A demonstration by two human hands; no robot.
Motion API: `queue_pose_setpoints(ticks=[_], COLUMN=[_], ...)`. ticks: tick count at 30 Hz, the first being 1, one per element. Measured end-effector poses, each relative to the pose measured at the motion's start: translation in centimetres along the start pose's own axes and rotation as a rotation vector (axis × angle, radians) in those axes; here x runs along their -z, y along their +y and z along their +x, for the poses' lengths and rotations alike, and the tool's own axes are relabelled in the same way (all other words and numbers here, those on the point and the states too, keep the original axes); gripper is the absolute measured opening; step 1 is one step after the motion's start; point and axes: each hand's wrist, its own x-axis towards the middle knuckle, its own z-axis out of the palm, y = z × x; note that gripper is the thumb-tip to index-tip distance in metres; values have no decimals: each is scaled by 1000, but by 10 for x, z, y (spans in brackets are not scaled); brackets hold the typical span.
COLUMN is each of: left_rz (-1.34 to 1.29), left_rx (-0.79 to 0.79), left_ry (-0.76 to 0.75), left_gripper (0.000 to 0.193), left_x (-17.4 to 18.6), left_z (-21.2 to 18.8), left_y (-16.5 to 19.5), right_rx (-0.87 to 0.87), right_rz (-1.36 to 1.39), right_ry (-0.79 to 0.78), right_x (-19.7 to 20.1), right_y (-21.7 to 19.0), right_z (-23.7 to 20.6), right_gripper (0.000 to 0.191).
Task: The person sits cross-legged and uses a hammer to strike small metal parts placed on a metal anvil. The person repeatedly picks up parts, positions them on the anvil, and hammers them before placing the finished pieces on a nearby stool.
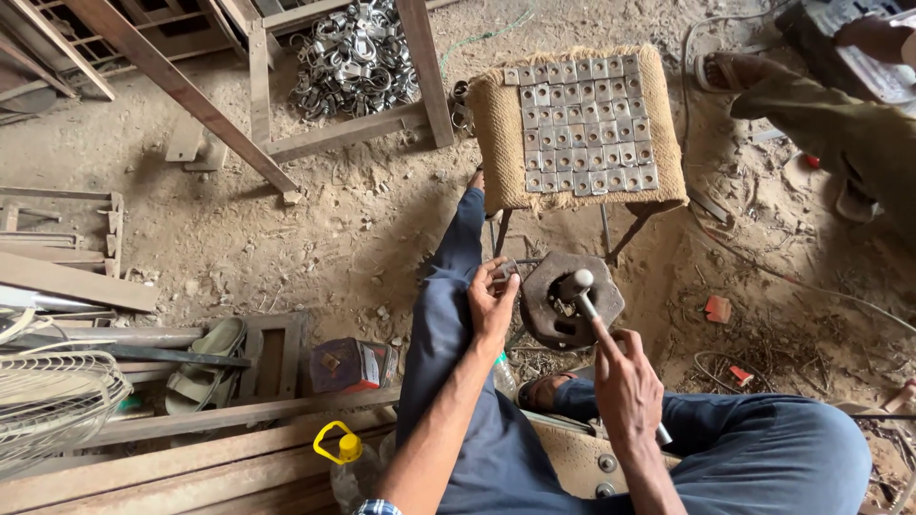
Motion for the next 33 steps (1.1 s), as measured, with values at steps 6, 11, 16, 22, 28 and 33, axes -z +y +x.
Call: queue_pose_setpoints(ticks=[6,11,16,22,28,33], left_rz=[9,65,-38,-332,-235,3], left_rx=[48,-25,110,370,220,27], left_ry=[48,65,50,136,108,-22], left_gripper=[41,32,24,40,37,30], left_x=[4,9,8,10,13,17], left_z=[0,4,16,20,14,10], left_y=[-1,-20,-32,-26,-33,-28], right_rx=[142,165,330,429,225,6], right_rz=[-243,-143,67,279,241,176], right_ry=[58,71,224,-5,-466,-552], right_x=[2,20,36,7,-31,-48], right_y=[-6,-28,-36,-44,-36,-30], right_z=[3,1,-3,-34,-70,-65], right_gripper=[48,47,49,42,31,35])
